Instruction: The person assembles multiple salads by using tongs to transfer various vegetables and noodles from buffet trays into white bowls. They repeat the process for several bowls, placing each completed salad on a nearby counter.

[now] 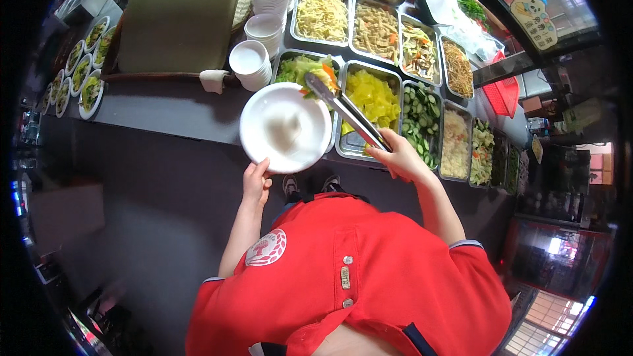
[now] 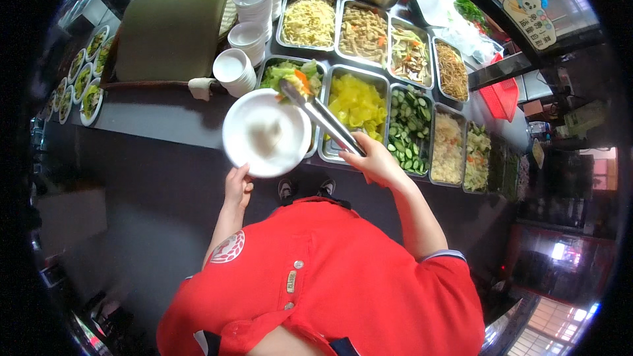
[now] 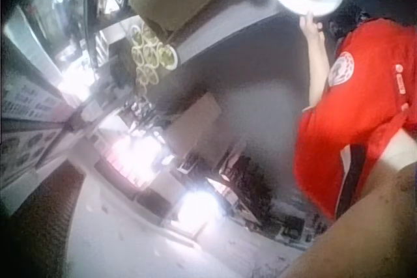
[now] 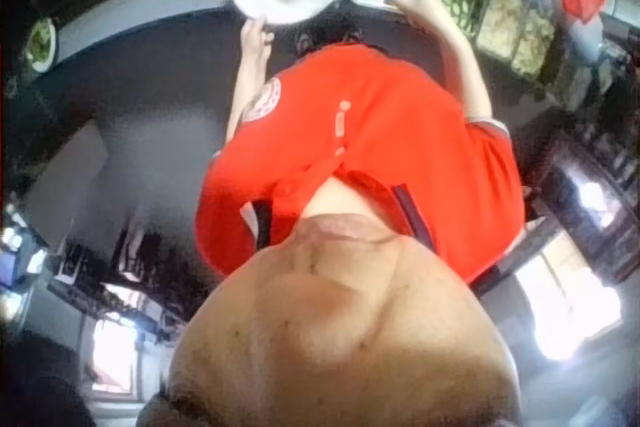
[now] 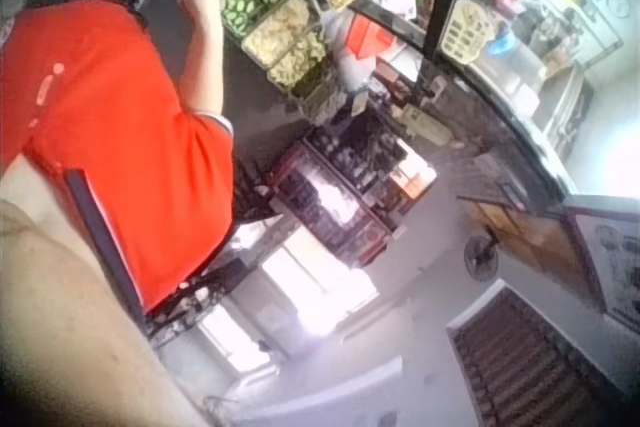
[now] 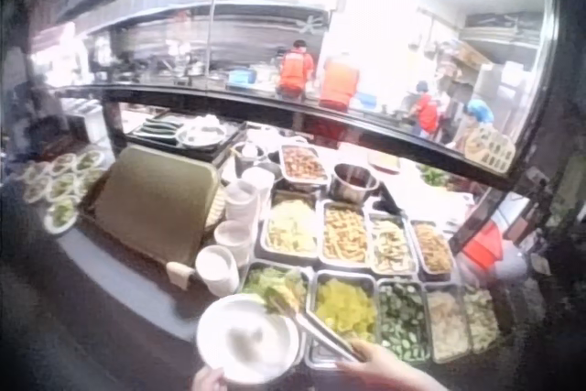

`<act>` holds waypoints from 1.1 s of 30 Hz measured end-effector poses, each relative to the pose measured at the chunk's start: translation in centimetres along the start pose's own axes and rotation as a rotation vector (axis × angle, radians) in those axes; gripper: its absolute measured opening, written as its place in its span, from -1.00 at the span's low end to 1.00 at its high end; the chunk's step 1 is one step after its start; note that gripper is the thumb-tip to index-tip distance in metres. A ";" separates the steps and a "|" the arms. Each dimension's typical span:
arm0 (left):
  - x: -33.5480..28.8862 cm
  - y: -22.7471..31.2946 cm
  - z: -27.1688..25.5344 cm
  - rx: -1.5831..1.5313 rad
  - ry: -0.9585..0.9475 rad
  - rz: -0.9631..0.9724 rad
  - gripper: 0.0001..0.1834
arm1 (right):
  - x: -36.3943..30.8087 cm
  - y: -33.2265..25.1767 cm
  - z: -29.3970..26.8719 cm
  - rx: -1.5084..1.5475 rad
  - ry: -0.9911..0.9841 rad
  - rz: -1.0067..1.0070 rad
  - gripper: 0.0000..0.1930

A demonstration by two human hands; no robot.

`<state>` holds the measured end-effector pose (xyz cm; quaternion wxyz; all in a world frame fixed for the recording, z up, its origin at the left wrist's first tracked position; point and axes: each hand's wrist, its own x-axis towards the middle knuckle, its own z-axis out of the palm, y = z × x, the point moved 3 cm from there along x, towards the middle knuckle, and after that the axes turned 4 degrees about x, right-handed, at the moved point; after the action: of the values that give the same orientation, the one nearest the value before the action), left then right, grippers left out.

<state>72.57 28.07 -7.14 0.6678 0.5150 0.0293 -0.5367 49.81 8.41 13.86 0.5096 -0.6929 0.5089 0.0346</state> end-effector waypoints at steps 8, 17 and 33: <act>1.8 0.4 3.9 0.010 -0.114 -0.013 -0.82 | -0.7 1.7 1.6 -0.021 -0.037 0.086 -0.51; 1.8 1.0 6.0 0.073 -0.099 -0.061 -0.81 | -1.9 5.4 1.4 -0.314 0.205 -0.106 -0.65; 4.3 -1.6 10.6 0.268 -0.336 -0.117 -0.79 | -6.7 10.6 -0.7 -0.213 0.354 0.047 -0.64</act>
<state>67.75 17.64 -5.81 0.5566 0.4998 -0.1241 -0.6519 38.40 12.74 10.84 0.3350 -0.7261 0.6000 -0.0225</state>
